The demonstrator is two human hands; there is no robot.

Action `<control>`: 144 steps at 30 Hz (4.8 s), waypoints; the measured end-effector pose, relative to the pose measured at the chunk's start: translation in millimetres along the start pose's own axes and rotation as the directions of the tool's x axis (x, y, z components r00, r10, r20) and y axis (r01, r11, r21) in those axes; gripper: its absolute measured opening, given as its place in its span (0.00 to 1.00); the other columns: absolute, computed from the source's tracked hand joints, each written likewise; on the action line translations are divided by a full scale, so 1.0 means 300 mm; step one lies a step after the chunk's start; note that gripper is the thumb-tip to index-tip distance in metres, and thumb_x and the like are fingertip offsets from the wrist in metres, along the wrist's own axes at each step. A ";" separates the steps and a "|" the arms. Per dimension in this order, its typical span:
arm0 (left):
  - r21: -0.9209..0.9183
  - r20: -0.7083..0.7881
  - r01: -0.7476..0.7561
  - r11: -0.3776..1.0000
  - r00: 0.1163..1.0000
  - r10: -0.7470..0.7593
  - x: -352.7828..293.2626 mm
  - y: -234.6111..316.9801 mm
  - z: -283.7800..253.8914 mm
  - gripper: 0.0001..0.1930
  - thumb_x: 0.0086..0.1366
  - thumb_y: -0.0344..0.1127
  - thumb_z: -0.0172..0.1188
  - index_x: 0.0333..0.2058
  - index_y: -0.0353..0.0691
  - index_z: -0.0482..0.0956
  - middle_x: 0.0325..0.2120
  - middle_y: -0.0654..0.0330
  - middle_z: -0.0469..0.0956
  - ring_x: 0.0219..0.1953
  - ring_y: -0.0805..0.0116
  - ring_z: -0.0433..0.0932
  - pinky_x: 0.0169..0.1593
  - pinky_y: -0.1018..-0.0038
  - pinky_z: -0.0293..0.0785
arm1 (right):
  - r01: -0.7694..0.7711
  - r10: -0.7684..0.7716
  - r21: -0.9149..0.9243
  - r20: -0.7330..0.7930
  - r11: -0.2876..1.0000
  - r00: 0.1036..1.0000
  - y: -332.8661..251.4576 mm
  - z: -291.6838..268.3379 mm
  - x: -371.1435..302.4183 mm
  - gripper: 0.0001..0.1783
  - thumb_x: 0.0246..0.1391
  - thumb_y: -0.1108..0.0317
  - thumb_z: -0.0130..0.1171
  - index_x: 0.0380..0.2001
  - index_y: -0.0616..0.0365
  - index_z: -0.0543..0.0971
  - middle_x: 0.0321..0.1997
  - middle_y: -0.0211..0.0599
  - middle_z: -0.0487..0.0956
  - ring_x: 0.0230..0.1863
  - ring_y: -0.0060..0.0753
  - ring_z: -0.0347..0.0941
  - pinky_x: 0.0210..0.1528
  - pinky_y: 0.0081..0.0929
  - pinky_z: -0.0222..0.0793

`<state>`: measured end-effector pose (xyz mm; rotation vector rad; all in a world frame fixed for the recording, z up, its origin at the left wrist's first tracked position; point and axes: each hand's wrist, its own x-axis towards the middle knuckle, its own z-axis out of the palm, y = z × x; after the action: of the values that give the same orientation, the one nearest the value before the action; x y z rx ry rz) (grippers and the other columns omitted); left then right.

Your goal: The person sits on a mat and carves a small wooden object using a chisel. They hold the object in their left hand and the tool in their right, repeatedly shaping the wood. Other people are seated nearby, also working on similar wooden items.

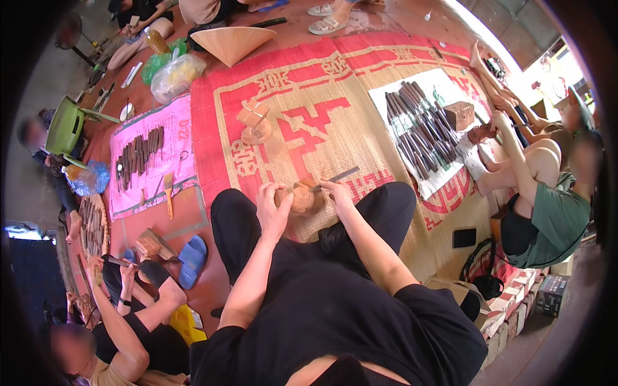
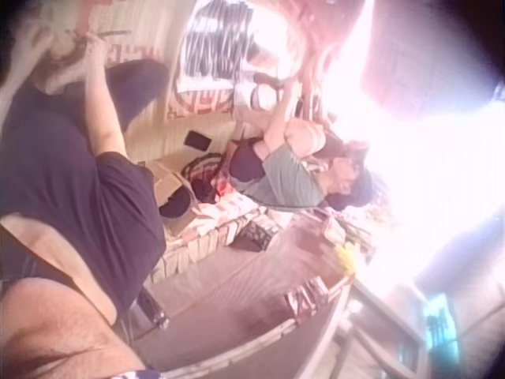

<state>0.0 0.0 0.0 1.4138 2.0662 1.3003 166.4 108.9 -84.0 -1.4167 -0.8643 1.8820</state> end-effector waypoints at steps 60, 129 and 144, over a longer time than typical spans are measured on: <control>0.039 -0.006 -0.063 0.997 0.998 0.064 -0.004 0.024 -0.008 0.14 0.52 0.37 0.61 0.37 0.40 0.75 0.40 0.57 0.70 0.47 0.57 0.70 0.51 0.67 0.67 | 0.047 -0.048 -0.068 -0.023 0.997 0.999 -0.090 0.052 -0.006 0.14 0.44 0.74 0.64 0.38 0.63 0.80 0.36 0.38 0.81 0.39 0.28 0.76 0.46 0.24 0.67; -0.040 -0.033 0.020 0.999 0.999 -0.021 0.031 -0.009 -0.031 0.13 0.53 0.37 0.61 0.38 0.41 0.75 0.40 0.56 0.71 0.46 0.56 0.71 0.51 0.66 0.67 | 0.067 -0.103 0.203 0.172 0.977 0.980 -0.040 0.075 -0.008 0.15 0.48 0.70 0.63 0.42 0.55 0.79 0.36 0.32 0.81 0.41 0.28 0.74 0.48 0.27 0.65; -0.073 0.050 0.042 0.996 0.998 -0.039 0.025 0.044 0.020 0.12 0.56 0.35 0.56 0.39 0.37 0.72 0.42 0.56 0.69 0.49 0.57 0.68 0.55 0.64 0.62 | 0.121 -0.138 0.149 0.104 0.981 0.985 0.037 0.052 0.057 0.17 0.42 0.69 0.68 0.38 0.61 0.80 0.36 0.35 0.80 0.40 0.29 0.73 0.47 0.26 0.65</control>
<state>8.2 10.9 9.3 1.3512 1.9835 1.2996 146.2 114.0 -99.3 -1.1496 -0.8371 1.8992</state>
